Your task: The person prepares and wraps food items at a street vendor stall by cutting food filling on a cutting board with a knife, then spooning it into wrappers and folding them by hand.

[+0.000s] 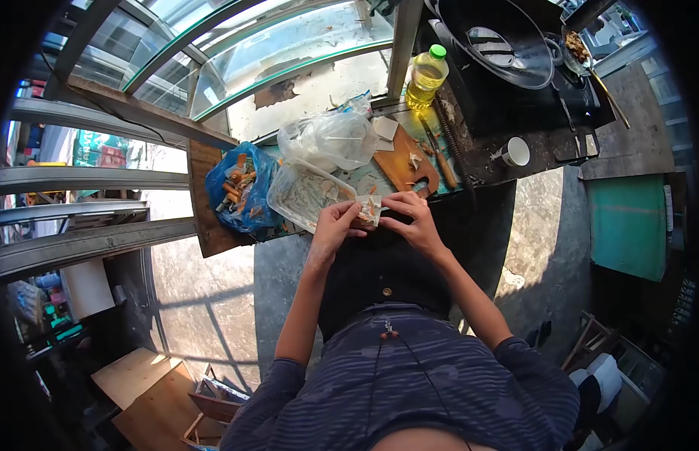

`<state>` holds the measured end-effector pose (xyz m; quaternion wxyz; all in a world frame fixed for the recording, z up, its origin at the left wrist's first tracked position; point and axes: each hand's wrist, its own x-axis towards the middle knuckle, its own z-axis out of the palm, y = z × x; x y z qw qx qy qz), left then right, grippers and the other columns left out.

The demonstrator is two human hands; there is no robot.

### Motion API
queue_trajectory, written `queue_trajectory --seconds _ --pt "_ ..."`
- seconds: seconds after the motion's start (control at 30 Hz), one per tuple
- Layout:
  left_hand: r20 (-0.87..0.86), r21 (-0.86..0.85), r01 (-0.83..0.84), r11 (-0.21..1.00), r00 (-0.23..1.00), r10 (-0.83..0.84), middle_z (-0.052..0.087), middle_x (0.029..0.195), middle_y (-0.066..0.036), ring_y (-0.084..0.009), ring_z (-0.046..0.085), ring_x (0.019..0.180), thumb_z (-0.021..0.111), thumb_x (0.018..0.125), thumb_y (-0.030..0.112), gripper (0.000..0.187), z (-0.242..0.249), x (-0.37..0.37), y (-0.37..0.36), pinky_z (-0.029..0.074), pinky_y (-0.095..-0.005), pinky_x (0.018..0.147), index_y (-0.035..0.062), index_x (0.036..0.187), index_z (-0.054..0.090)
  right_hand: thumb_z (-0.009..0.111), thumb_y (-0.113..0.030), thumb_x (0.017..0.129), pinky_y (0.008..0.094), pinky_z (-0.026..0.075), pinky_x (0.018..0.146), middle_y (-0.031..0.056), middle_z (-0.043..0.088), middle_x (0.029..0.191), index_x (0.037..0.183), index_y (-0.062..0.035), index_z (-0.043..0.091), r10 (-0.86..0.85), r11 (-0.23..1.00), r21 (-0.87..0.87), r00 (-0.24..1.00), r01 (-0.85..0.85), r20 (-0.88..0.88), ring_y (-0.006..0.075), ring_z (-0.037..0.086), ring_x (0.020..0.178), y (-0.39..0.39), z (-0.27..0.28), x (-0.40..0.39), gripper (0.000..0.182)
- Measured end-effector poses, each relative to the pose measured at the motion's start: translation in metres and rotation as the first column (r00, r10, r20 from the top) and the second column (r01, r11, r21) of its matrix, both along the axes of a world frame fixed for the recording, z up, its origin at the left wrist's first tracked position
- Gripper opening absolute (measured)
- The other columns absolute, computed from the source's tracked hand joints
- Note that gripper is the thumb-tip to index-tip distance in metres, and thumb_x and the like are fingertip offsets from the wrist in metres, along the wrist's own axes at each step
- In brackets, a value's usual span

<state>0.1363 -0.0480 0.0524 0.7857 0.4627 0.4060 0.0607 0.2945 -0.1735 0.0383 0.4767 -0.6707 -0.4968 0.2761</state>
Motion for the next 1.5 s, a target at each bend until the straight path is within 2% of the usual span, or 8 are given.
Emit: queue_trajectory --seconds 0.1,0.3,0.47,0.53,0.63,0.87,1.07,1.5 --pt "-0.043 0.083 0.069 0.994 0.997 -0.065 0.069 0.094 -0.009 -0.0151 0.068 0.078 0.05 0.097 0.023 0.031 0.012 0.027 -0.015 0.054 -0.0222 0.06 -0.0026 0.111 0.062 0.072 -0.028 0.076 0.0341 0.031 0.087 0.0004 0.063 0.1 0.108 -0.0158 0.07 -0.03 0.998 0.051 0.992 0.024 0.123 0.0168 0.053 0.097 -0.017 0.007 0.018 0.034" --pt "-0.081 0.108 0.123 0.986 0.99 -0.115 0.067 0.096 -0.009 -0.0149 0.067 0.082 0.049 0.097 0.022 0.03 0.019 0.07 -0.044 0.055 -0.0234 0.063 -0.0024 0.11 0.061 0.074 -0.026 0.074 0.0341 0.031 0.085 -0.0022 0.064 0.092 0.101 -0.0161 0.071 -0.087 0.991 0.121 0.947 0.051 0.31 0.0156 0.055 0.091 -0.044 0.018 0.053 0.029" --pt "0.04 -0.173 0.06 0.983 0.998 -0.054 0.065 0.104 -0.013 -0.0166 0.066 0.084 0.052 0.095 0.019 0.033 0.034 0.095 -0.058 0.057 -0.0257 0.065 -0.0022 0.12 0.056 0.072 -0.021 0.076 0.0311 0.034 0.081 -0.0007 0.064 0.086 0.095 -0.0108 0.07 -0.152 0.984 0.087 0.988 0.153 -0.021 0.0155 0.055 0.085 -0.06 0.001 0.08 0.021" --pt "0.08 -0.044 0.039 0.998 0.996 -0.036 0.064 0.107 -0.015 -0.0176 0.066 0.085 0.054 0.094 0.017 0.038 0.034 0.1 -0.07 0.057 -0.026 0.066 -0.0022 0.126 0.052 0.071 -0.019 0.079 0.026 0.037 0.071 -0.0007 0.064 0.083 0.095 -0.0074 0.069 -0.157 0.983 0.048 0.955 0.174 -0.252 0.0114 0.054 0.077 -0.064 -0.007 0.089 0.02" --pt "0.128 0.061 -0.037 0.997 0.991 0.028 0.064 0.108 -0.013 -0.0151 0.064 0.08 0.06 0.089 0.008 0.045 0.026 0.114 -0.086 0.055 -0.0242 0.062 0.0003 0.132 0.048 0.071 -0.017 0.08 0.0229 0.037 0.064 -0.0019 0.064 0.083 0.095 -0.0035 0.068 -0.213 0.976 -0.127 0.638 0.178 -0.74 0.0076 0.051 0.071 -0.072 -0.004 0.1 0.021" --pt "0.196 0.168 -0.145 0.975 0.974 0.111 0.065 0.1 -0.009 -0.0109 0.06 0.072 0.062 0.086 -0.001 0.042 0.009 0.126 -0.104 0.051 -0.0221 0.056 0.0014 0.127 0.054 0.073 -0.016 0.078 0.0224 0.039 0.072 -0.0022 0.065 0.087 0.107 -0.0066 0.065 -0.288 0.943 -0.004 0.806 0.334 -0.517 0.0071 0.054 0.075 -0.071 0.019 0.105 0.031" --pt "0.22 0.269 -0.18 0.946 0.968 0.122 0.065 0.093 -0.007 -0.0112 0.06 0.072 0.062 0.085 -0.002 0.034 0.004 0.127 -0.101 0.052 -0.0232 0.059 -0.0007 0.119 0.059 0.074 -0.012 0.075 0.0276 0.04 0.078 0.002 0.068 0.09 0.103 -0.0074 0.069 -0.17 0.977 0.095 0.97 0.188 -0.174 0.014 0.056 0.073 -0.07 0.023 0.118 0.029" --pt "0.28 0.422 -0.289 0.86 0.943 0.18 0.064 0.101 -0.011 -0.0143 0.064 0.083 0.065 0.082 -0.005 0.02 0.0 0.122 -0.096 0.054 -0.0238 0.07 -0.0038 0.102 0.066 0.073 -0.007 0.075 0.0278 0.047 0.078 0.0062 0.071 0.087 0.098 -0.0066 0.072 -0.008 0.992 0.121 0.973 0.037 -0.23 0.0168 0.064 0.083 -0.056 0.014 0.117 0.023"
